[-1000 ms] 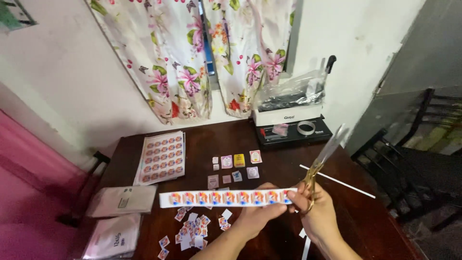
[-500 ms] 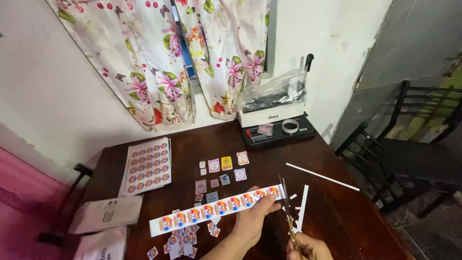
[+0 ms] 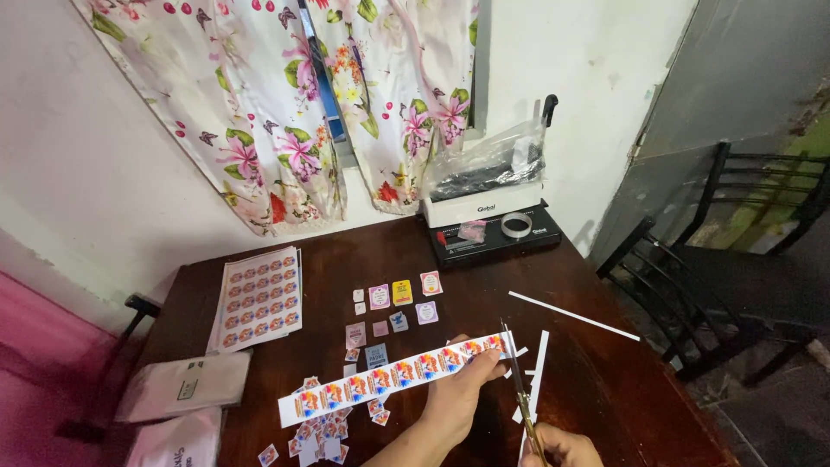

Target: The person uses scissors to cut individual stickers from a long strip of printed labels. They hold the strip with one hand and cut with the other, placing the cut stickers onto a wooden table. The person also gathers and arranges the cut stickers into a pile.

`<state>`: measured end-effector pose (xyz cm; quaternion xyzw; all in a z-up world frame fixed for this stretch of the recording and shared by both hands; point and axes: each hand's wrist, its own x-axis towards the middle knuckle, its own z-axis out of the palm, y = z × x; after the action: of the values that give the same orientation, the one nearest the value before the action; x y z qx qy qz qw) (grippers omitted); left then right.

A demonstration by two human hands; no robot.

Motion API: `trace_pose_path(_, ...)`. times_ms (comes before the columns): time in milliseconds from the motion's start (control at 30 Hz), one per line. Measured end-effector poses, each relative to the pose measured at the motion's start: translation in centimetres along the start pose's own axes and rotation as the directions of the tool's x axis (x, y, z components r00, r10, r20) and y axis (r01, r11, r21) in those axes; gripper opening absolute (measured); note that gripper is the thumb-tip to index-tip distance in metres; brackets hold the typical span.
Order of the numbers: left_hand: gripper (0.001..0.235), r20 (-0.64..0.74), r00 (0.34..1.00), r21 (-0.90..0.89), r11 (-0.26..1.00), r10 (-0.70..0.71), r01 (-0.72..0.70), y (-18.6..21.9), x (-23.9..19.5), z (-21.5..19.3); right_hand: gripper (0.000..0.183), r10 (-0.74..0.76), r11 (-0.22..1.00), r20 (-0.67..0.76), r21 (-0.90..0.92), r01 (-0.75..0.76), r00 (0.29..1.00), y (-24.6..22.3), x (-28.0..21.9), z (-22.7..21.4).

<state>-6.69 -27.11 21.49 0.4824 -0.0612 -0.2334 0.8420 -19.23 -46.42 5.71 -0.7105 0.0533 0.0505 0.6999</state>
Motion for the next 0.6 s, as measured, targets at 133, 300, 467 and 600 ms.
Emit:
trace_pose_path(133, 0.016, 0.006, 1.000, 0.040, 0.999, 0.023, -0.023, -0.3, 0.2, -0.1, 0.027, 0.051, 0.999, -0.025, -0.018, -0.052, 0.998, 0.9, 0.2, -0.6)
trace_pose_path(300, 0.016, -0.017, 1.000, 0.007, 1.000, -0.002, 0.002, -0.6, 0.4, 0.1, 0.024, 0.077, 0.995, -0.045, -0.060, -0.079, 0.996, 3.0, 0.8, -1.4)
trace_pose_path(467, 0.016, -0.001, 1.000, -0.014, 1.000, 0.013, -0.013, -0.9, 0.6, 0.3, 0.022, 0.095, 0.995, -0.101, -0.032, -0.098, 0.990, 2.8, 0.5, -1.7)
trace_pose_path(600, 0.011, -0.002, 1.000, 0.033, 0.999, 0.022, -0.022, -0.6, 0.8, -0.9, 0.024, 0.034, 0.984, -0.131, -0.168, -0.056, 0.991, 1.3, 0.4, -1.9)
